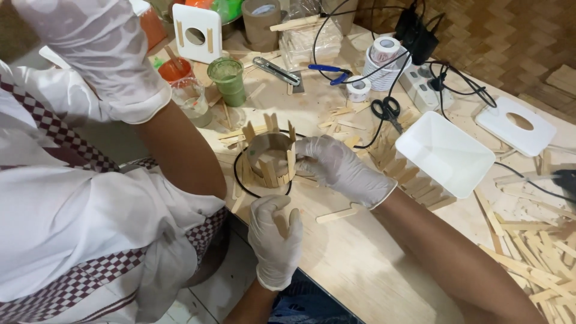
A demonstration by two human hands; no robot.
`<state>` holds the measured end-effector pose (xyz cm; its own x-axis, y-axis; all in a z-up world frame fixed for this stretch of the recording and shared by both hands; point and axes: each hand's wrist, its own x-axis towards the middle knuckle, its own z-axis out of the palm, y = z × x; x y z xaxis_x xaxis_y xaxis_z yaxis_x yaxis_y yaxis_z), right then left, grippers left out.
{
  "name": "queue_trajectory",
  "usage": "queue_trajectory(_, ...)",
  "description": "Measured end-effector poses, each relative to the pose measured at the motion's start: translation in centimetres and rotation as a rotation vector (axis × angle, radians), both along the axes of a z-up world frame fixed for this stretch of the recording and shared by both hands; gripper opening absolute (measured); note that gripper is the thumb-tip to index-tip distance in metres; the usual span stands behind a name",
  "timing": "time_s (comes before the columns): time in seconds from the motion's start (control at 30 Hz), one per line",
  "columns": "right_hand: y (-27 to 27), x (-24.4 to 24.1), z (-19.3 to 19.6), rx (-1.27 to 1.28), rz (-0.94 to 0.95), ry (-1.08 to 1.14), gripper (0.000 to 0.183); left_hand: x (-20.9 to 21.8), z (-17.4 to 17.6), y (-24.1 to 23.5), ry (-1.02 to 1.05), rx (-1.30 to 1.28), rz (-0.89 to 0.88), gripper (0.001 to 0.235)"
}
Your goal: The person is decorating a white plastic container by gluing wooden popsicle sticks to its exterior using a hot glue gun.
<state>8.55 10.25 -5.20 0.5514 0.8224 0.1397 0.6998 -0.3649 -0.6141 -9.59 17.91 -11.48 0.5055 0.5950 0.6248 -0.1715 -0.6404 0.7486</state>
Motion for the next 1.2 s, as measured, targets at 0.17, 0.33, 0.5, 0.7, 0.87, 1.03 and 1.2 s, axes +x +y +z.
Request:
queue_trajectory(0.17, 0.1, 1.4, 1.4, 0.149, -0.188, 0.201, 0.035, 0.1, -0.3, 0.1, 0.062, 0.027, 0.032, 0.03)
queue_trajectory(0.33, 1.8, 2.1, 5.4, 0.227, -0.363, 0.206, 0.034, -0.1, 0.1, 0.1, 0.125, 0.042, 0.009, 0.033)
queue_trajectory(0.5, 4.0, 4.6, 5.3, -0.219, -0.587, 0.01, 0.033, -0.1, 0.4, 0.3, 0.186, 0.054, -0.031, 0.037)
queue_trajectory(0.7, 4.2, 8.9, -1.5, -0.009, -0.37, -0.408, 0.022, -0.2, 1.0, 0.4, 0.184, 0.062, -0.035, 0.035)
queue_trajectory(0.87, 3.3, 6.3, 1.1, -0.216, -0.454, -0.263, 0.053, -0.1, 0.9, 0.3, 0.278, 0.027, -0.037, 0.036)
queue_trajectory(1.03, -1.0, 0.6, 2.7, -0.199, -0.4, -0.37, 0.047, 0.1, 0.5, 0.4, 0.256, 0.083, -0.017, 0.038)
queue_trajectory(1.2, -6.7, -7.3, 6.6, -0.336, -0.229, -0.53, 0.053, 0.0, 1.2, 0.2, 0.304, 0.073, -0.021, 0.032)
